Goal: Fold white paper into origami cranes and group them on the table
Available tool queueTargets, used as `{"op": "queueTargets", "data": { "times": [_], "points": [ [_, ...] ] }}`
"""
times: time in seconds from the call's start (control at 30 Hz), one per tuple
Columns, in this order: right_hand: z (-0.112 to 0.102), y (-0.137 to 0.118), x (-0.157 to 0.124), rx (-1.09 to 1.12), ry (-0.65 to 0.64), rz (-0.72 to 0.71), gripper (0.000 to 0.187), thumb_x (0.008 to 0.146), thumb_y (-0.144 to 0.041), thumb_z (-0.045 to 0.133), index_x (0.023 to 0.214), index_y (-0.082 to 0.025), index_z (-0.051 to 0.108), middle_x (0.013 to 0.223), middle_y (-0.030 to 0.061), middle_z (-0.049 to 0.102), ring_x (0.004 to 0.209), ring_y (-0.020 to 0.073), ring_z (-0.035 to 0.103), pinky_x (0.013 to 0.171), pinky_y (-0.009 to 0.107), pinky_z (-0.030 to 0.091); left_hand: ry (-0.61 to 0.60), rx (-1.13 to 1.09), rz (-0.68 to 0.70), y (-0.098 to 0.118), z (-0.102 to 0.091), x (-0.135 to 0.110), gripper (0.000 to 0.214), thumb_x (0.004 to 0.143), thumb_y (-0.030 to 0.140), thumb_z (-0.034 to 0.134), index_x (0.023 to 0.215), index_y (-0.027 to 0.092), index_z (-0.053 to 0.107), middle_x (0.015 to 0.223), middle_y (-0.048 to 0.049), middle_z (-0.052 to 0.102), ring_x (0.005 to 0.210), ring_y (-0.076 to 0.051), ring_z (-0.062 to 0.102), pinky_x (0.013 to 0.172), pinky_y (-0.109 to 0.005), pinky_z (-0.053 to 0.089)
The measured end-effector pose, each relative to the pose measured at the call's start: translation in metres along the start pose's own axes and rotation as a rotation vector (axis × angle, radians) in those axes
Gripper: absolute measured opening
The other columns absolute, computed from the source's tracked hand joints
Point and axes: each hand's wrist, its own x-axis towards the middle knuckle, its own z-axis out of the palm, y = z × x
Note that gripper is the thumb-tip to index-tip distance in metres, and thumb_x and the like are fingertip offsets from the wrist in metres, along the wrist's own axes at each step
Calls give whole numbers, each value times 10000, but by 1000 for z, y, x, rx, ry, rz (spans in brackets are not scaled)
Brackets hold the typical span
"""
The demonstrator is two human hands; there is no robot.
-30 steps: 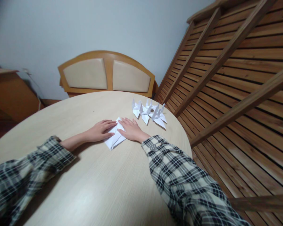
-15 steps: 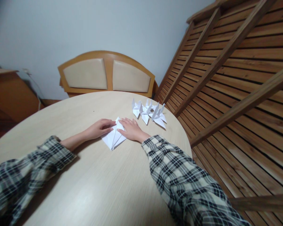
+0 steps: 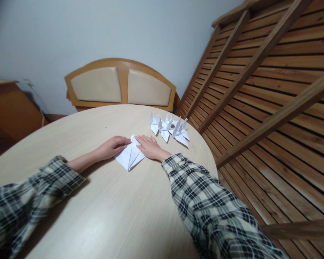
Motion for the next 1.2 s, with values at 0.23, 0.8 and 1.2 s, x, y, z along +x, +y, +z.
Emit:
{"op": "queueTargets", "data": {
  "times": [0.23, 0.8, 1.2],
  "points": [
    [1, 1, 0, 26, 13, -12, 468, 1041, -270, 322, 1495, -224, 428, 1569, 97, 423, 1471, 270, 345, 1195, 541, 237, -1, 59, 29, 4, 0, -2, 345, 951, 197, 450, 1216, 191, 671, 1259, -112, 698, 1167, -238, 611, 1041, -473, 470],
    [1, 5, -3, 314, 255, -125, 278, 870, -72, 568, 1052, -204, 731, 1233, 84, 666, 1182, 187, 599, 1092, 428, 405, 32, -48, -45, 2, 3, -3, 476, 835, 106, 424, 1215, 221, 688, 1262, -100, 698, 1185, -258, 607, 1061, -498, 448],
    [0, 6, -1, 405, 400, -97, 219, 903, -146, 580, 984, -243, 759, 1076, 54, 744, 1065, 188, 658, 1004, 423, 475, 165, -602, -318, 10, -6, -4, 604, 1008, 574, 256, 1260, 170, 628, 1305, -159, 667, 1188, -285, 623, 1045, -467, 474]
  ]
}}
